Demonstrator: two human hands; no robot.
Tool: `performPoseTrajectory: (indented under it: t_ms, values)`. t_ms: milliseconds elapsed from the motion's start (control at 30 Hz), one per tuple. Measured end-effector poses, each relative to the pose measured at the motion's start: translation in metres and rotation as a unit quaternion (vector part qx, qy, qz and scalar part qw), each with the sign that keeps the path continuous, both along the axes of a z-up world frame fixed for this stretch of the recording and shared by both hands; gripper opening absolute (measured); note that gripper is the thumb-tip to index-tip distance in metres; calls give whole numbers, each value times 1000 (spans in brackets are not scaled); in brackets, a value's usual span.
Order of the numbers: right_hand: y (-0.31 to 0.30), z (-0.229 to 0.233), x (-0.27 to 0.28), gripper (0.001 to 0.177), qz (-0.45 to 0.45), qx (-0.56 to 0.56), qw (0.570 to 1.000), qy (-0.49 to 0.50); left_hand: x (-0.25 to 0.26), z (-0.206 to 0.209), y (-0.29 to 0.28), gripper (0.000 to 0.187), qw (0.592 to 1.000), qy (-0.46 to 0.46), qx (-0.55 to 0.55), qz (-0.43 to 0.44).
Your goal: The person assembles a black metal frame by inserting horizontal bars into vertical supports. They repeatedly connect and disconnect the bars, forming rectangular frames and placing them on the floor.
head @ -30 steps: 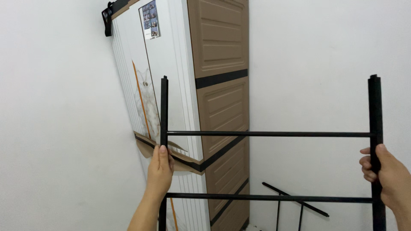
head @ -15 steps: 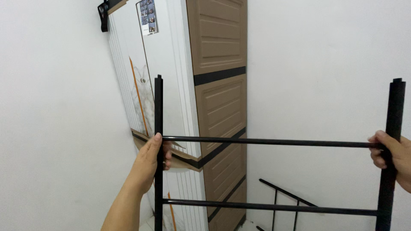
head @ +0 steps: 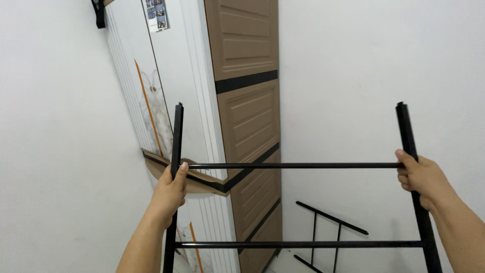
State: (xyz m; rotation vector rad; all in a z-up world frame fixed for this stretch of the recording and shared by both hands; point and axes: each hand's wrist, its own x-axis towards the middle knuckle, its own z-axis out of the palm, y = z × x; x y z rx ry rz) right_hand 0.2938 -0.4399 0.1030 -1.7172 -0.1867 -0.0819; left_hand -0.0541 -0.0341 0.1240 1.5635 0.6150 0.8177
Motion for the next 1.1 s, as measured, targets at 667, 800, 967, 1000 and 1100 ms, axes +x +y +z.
performPoseTrajectory:
  t_ms: [667,800,967,1000,1100]
  values:
    - [-42,-103,125,42,187,191,931,247,-1,-71,72,39,909,-93,-392,-109]
    - [-28,-40,44,45,154,270,932,185,3,-36,63,37,886,-181,-405,-133]
    - [-32,-1,12,48,171,202,945,189,7,-9,68,39,876,-201,-405,-166]
    - [-33,-4,22,47,179,234,937,189,10,-7,67,39,869,-208,-421,-153]
    - [-36,-16,50,46,177,276,926,189,20,-8,68,41,870,-192,-436,-125]
